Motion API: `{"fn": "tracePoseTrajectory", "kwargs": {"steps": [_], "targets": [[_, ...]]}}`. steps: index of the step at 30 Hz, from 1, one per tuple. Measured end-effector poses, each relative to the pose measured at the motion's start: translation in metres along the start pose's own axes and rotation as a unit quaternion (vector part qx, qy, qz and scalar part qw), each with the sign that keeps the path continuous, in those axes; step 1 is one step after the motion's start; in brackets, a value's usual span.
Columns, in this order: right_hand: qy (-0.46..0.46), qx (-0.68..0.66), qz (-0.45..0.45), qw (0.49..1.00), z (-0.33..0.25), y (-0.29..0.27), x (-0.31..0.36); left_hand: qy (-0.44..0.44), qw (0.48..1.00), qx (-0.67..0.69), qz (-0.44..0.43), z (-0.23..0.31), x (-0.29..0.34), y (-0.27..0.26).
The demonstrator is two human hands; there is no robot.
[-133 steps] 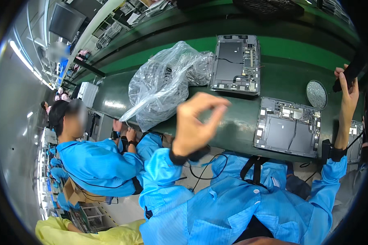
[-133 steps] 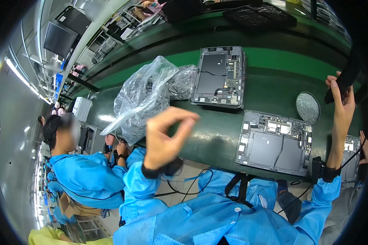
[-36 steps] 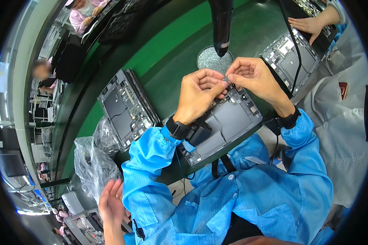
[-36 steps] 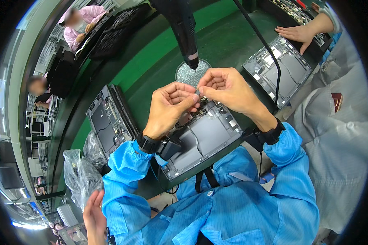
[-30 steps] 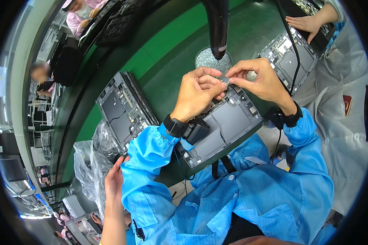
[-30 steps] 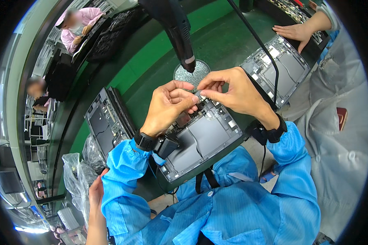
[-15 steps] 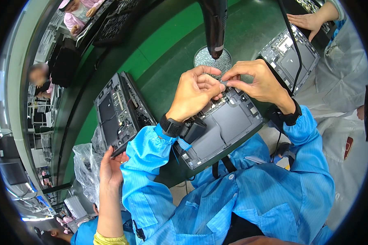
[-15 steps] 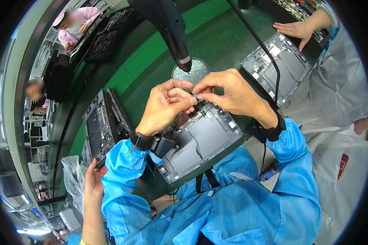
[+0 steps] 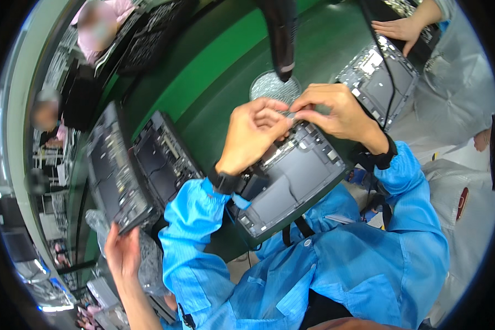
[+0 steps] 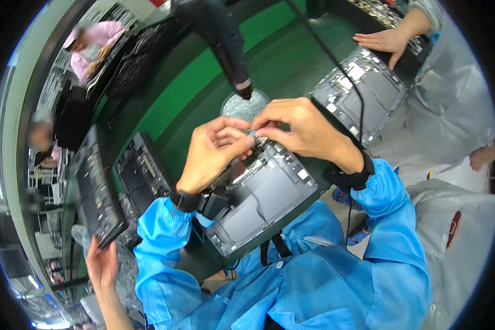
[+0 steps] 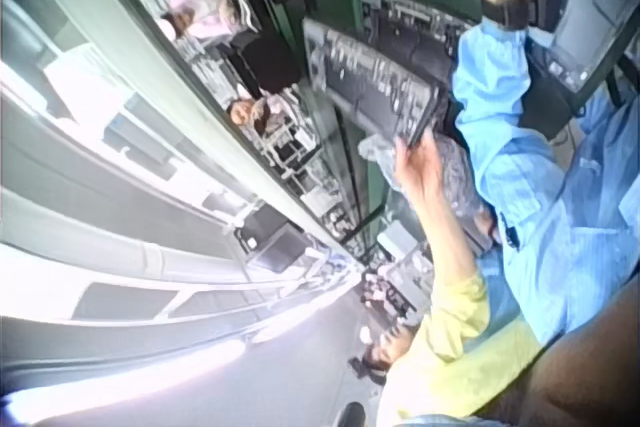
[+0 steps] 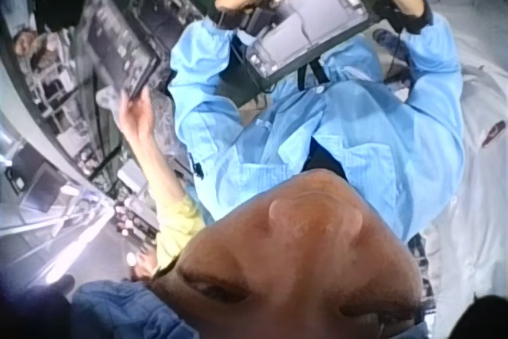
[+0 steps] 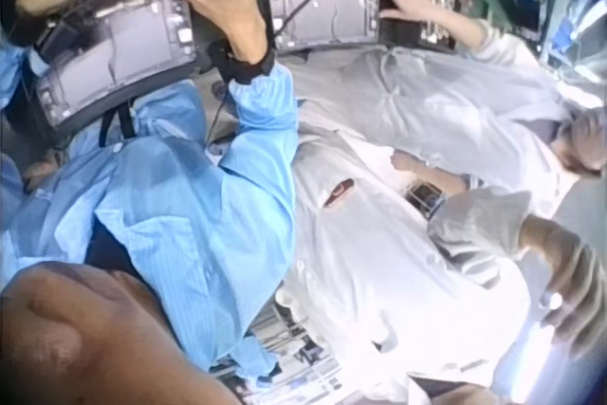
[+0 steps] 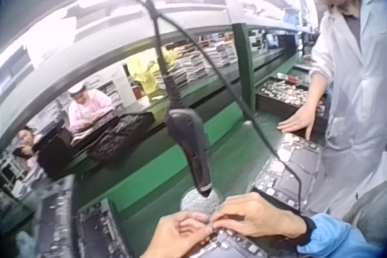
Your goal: Assembling the internal electronic components and ribbon cables of tablets on a factory assembly line.
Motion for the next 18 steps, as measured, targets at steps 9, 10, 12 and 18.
{"fn": "tracePoseTrajectory", "kwargs": {"steps": [9,10,12,18], "targets": [[-0.001,-0.051,0.041,0.998,0.005,0.002,0.002,0.102,0.979,-0.122,0.131,0.013,0.012,-0.007],[-0.001,-0.046,0.045,0.998,0.005,0.000,0.004,0.107,0.979,-0.123,0.126,0.014,0.011,-0.004],[0.000,-0.044,0.035,0.998,0.007,0.001,0.004,0.089,0.981,-0.108,0.131,0.011,0.011,-0.004],[-0.035,-0.024,0.042,0.998,0.007,0.001,0.006,0.069,0.989,-0.064,0.113,0.009,0.009,-0.003]]}}
Point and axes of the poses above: each hand's wrist, its own x-axis away from the middle knuckle, its own y-axis out of the palm, z = x × y, the point moved 8 cm from there along -x, towards the middle knuckle, and after that the axes turned 4 degrees about -y, right-handed, at the moved point
